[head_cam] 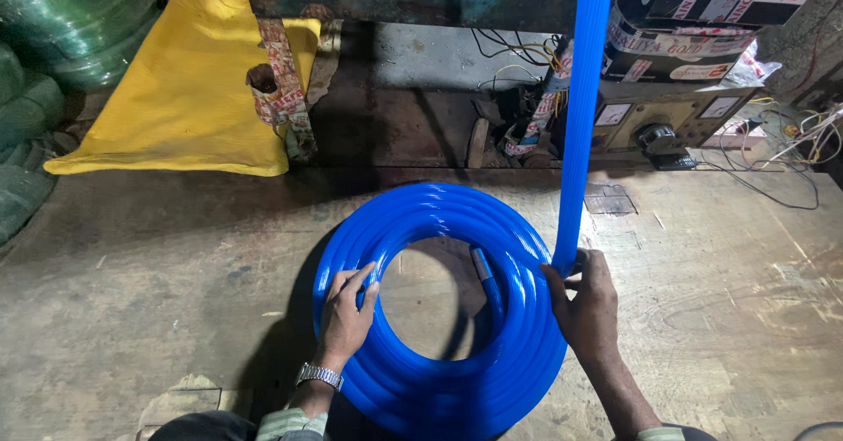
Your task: The person coils a long blue plastic pipe into a circular bundle on the floor. They repeatedly pull the pipe from above and wrap it around the existing coil, adjusting the loops with both hands.
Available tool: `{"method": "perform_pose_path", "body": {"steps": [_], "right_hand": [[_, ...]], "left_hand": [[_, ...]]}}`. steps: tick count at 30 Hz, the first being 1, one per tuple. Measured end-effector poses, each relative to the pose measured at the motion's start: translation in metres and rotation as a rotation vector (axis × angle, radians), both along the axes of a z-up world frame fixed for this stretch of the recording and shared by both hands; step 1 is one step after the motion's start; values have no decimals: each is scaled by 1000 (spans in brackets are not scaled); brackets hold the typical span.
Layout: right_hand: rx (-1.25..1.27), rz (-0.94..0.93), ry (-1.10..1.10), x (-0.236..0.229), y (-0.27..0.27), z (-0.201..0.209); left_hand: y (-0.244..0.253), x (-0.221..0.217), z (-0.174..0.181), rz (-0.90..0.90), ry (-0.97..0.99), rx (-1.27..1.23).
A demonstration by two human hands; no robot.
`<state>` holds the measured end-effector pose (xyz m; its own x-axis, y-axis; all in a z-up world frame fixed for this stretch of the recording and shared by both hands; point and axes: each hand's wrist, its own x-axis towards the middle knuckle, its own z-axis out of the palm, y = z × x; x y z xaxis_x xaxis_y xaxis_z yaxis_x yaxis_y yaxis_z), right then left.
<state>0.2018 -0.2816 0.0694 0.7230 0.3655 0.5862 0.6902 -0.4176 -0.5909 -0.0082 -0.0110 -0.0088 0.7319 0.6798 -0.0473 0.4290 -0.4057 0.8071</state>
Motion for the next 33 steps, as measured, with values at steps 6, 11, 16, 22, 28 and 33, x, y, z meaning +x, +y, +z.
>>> {"method": "perform_pose_path", "body": {"steps": [6,11,16,22,28,33], "right_hand": [[-125,-6,99,-10,-12,1],[-136,7,85,-15,-20,-14],[-87,21,49,-21,-25,-27],[-111,-27,55,-25,-25,-35],[-185,-25,76,-31,-25,-36],[-176,66,24,-39,-27,-28]], "left_hand": [[-3,-4,-34,37,-200,203],[-12,-12,-23,49,-205,189],[-22,-16,-20,77,-176,221],[-44,-16,28,99,-271,224],[-78,14,104,92,-432,105],[-108,51,192,-99,-631,-33]]}}
